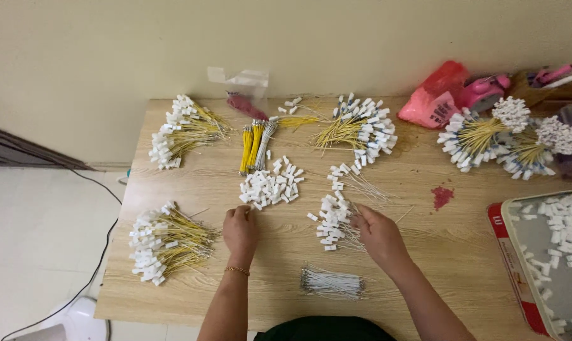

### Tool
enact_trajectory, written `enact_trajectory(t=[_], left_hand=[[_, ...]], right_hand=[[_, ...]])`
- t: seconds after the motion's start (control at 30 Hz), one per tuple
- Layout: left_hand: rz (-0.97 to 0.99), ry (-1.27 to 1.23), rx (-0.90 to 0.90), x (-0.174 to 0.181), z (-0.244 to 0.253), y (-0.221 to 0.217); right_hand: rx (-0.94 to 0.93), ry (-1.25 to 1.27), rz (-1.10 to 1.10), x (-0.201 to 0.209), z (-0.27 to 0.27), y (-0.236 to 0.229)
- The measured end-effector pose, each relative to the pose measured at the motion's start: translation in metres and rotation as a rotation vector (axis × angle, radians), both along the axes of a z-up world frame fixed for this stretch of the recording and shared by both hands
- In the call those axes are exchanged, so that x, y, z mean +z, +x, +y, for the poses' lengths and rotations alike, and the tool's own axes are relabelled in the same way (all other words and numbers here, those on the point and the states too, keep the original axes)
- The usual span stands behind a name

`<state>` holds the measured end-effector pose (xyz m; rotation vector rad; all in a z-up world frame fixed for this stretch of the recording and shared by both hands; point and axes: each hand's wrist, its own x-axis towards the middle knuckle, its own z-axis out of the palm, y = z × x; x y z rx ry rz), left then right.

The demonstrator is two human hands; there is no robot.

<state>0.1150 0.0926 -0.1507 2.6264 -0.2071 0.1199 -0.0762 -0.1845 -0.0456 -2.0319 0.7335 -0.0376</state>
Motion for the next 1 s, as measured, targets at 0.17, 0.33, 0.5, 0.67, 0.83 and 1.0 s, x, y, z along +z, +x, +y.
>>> enact_trajectory(t=[0.17, 0.33, 0.5, 0.67, 0.83, 1.0], left_hand=[[0.075, 0.011, 0.021, 0.006, 0.009, -0.006], [0.042, -0.036, -0.022, 0.001, 0.020, -0.015], [0.323, -0.451, 0.035, 0.075, -0.015, -0.055], [0.743, -0.925, -0.077, 0.131, -0.053, -0.087], [0.891, -1.258, -0.258, 0.144, -0.069, -0.101], [0.938, -1.337, -0.336, 0.171, -0.069, -0.109]], right_hand=[[-0.058, 0.305, -0.005, 0.054, 0.018, 0.001], [-0.040, 0.519, -0.199, 0.028, 0.018, -0.012], [-0.044, 0.449, -0.195, 0.044, 0.021, -0.015], [-0.004, 0.398, -0.271, 0.057, 0.034, -0.017], [0.022, 0.386, -0.327, 0.079, 0.039, -0.022], [0.030, 0.097, -0.359, 0.094, 0.044, -0.025]])
